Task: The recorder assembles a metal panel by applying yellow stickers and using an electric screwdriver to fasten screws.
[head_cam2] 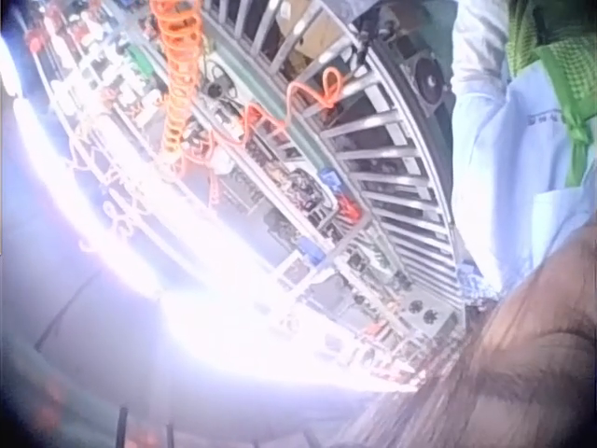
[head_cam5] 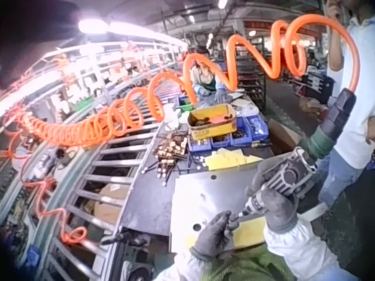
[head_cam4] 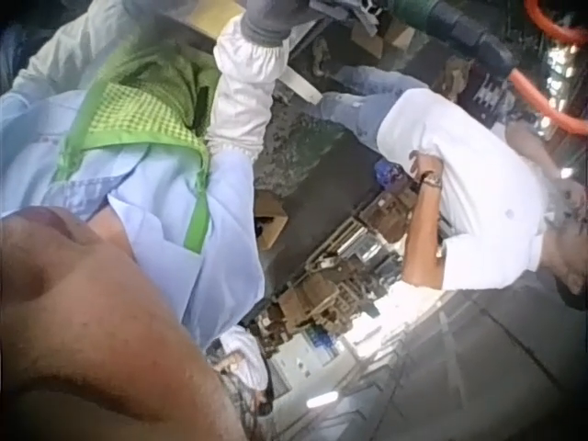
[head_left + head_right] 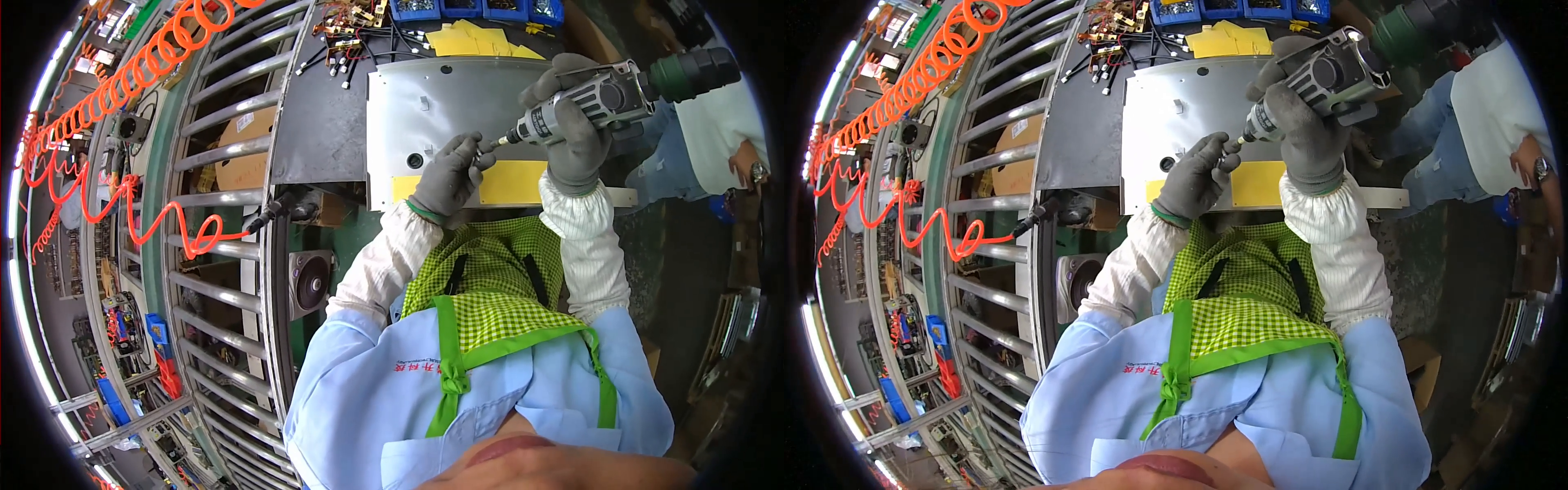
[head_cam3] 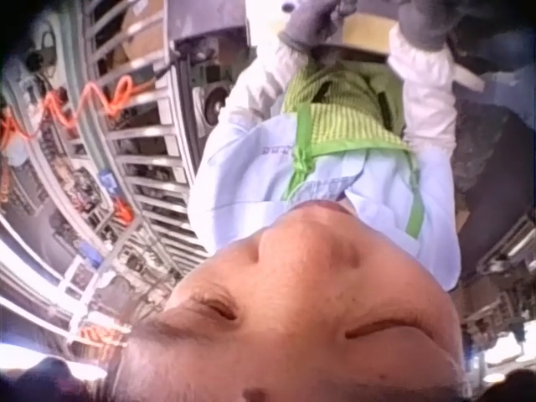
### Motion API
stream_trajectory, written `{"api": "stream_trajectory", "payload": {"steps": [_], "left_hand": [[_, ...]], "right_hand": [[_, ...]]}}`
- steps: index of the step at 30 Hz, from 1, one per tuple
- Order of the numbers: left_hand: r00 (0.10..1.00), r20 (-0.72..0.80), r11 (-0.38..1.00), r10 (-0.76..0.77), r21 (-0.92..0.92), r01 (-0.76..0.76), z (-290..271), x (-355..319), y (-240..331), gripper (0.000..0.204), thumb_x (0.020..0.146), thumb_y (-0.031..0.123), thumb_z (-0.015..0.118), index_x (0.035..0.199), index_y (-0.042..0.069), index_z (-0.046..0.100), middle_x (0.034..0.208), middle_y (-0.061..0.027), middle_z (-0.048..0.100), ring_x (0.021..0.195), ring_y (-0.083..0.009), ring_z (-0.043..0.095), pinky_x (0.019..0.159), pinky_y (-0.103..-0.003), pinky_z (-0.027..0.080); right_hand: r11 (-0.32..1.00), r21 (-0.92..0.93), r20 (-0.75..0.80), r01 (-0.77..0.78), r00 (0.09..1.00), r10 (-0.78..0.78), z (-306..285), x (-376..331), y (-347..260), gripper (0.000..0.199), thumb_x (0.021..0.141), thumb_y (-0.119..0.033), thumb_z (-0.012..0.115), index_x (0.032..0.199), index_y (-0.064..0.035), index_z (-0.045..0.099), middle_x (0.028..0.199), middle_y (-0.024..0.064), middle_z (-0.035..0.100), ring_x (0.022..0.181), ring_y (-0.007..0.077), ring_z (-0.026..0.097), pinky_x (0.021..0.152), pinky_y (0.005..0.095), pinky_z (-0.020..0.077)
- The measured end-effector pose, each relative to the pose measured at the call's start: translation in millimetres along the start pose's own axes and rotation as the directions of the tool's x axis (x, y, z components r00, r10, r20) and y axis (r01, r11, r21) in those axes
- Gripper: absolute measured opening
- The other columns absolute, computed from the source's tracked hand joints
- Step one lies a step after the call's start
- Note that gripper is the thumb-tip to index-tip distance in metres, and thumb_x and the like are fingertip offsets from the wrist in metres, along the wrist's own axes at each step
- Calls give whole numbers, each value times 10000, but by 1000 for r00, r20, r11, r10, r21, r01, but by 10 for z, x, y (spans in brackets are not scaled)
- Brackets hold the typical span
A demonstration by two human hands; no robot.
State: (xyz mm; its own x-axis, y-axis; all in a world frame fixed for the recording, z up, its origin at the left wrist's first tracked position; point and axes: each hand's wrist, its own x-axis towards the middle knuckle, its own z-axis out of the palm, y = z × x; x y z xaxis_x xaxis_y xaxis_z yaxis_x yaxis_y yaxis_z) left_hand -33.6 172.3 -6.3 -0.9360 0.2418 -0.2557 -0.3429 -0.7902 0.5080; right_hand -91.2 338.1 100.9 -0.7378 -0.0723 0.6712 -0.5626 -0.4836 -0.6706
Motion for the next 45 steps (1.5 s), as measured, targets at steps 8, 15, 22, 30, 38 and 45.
{"api": "stream_trajectory", "payload": {"steps": [8,15,22,30,38,45], "left_hand": [[991,-111,991,-69,-119,56,46,7,-84,217,1018,216,467,1142,42,506,954,-13,530,693,-36,499,468,-101,384],[1000,-16,967,10,-254,-14,283,-50,-157,273,1028,148,413,1249,0,472,935,-21,538,691,-49,520,497,-115,430],[989,-77,881,-130,-467,79,291,-64,-264,241,1002,188,484,1148,-1,513,901,-26,549,659,-52,517,463,-114,449],[988,-96,978,-124,-182,105,108,-148,-338,280,1000,334,503,990,61,563,723,23,521,572,-39,472,461,-135,409],[993,54,403,-101,915,-9,-153,-141,81,326,969,311,568,1035,10,675,760,-13,630,625,-66,526,579,-222,439],[972,60,42,-226,998,-51,-294,-37,23,315,931,296,599,1045,14,681,889,-117,708,810,-173,656,752,-310,521]], "right_hand": [[999,36,-39,-26,999,27,132,-93,-36,416,810,-113,586,1202,20,544,915,92,655,779,204,653,697,333,554],[998,55,6,-31,1000,31,117,-216,-63,381,826,-87,660,1187,-26,554,943,72,647,815,199,654,746,345,564],[998,-70,31,-1,1000,3,102,-389,-12,449,830,-209,707,1173,7,514,879,92,616,760,205,623,657,336,540],[999,-29,138,-27,990,31,27,-453,49,481,842,-221,724,1200,16,507,889,95,622,764,213,627,690,344,554],[968,-8,-30,-252,967,251,22,-549,206,392,799,-121,607,1165,-3,536,883,78,634,762,190,632,674,331,536],[938,-171,-31,-303,953,302,35,-786,291,399,790,-140,653,1144,0,533,818,74,637,728,166,632,685,305,524]]}}
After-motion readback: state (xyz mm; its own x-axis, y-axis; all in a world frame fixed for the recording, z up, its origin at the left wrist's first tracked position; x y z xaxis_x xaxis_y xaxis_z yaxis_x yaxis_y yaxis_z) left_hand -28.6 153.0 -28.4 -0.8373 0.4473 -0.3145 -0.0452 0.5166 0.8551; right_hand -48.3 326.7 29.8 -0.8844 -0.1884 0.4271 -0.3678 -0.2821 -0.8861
